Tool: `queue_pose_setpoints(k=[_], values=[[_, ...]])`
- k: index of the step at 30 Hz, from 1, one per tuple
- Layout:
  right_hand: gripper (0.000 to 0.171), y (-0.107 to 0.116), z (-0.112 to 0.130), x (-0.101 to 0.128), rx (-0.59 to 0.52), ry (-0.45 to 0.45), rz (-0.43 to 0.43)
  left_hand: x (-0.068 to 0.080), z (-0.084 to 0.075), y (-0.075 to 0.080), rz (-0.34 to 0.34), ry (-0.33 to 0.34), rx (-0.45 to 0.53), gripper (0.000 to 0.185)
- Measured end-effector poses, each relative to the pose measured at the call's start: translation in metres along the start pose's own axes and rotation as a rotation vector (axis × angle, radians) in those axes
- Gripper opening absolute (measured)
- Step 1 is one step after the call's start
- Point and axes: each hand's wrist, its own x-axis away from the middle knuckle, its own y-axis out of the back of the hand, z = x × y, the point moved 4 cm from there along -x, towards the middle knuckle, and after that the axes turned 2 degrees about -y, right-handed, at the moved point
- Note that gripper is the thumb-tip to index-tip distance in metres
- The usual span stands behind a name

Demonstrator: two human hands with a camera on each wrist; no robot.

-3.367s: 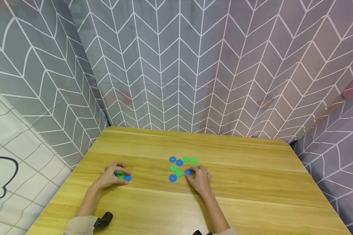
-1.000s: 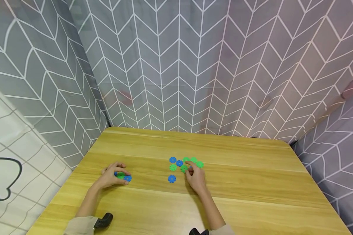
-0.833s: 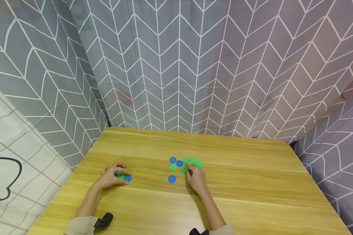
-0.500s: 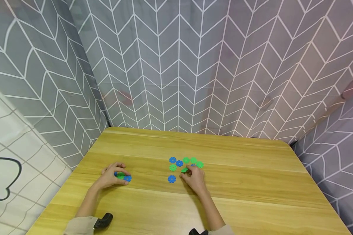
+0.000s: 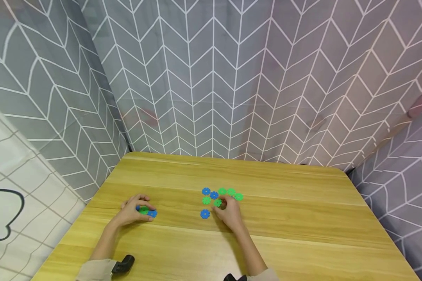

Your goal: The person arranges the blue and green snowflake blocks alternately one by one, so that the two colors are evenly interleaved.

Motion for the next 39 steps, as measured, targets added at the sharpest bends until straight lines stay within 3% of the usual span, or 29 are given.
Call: queue_pose_setpoints(k=[5, 12, 19, 27, 39], values=[[0.038, -0.016, 0.016, -0.001, -0.128, 0.033, 0.027, 0.0, 0.0, 0.0, 0.002, -0.001, 0.002, 0.023], [0.035, -0.053, 0.044, -0.007, -0.143, 0.137, 0.083, 0.0, -0.001, 0.001, 0.0, 0.002, 0.01, 0.022], [0.033, -0.091, 0.062, -0.005, -0.02, 0.228, 0.198, -0.001, 0.001, -0.001, 0.006, 0.005, 0.008, 0.022], [0.034, -0.119, 0.08, 0.003, 0.243, 0.285, 0.32, -0.001, 0.002, 0.0, -0.003, 0.006, -0.013, 0.022], [0.038, -0.129, 0.092, 0.01, 0.354, 0.37, 0.297, 0.0, 0.001, 0.0, -0.007, 0.0, -0.026, 0.023]])
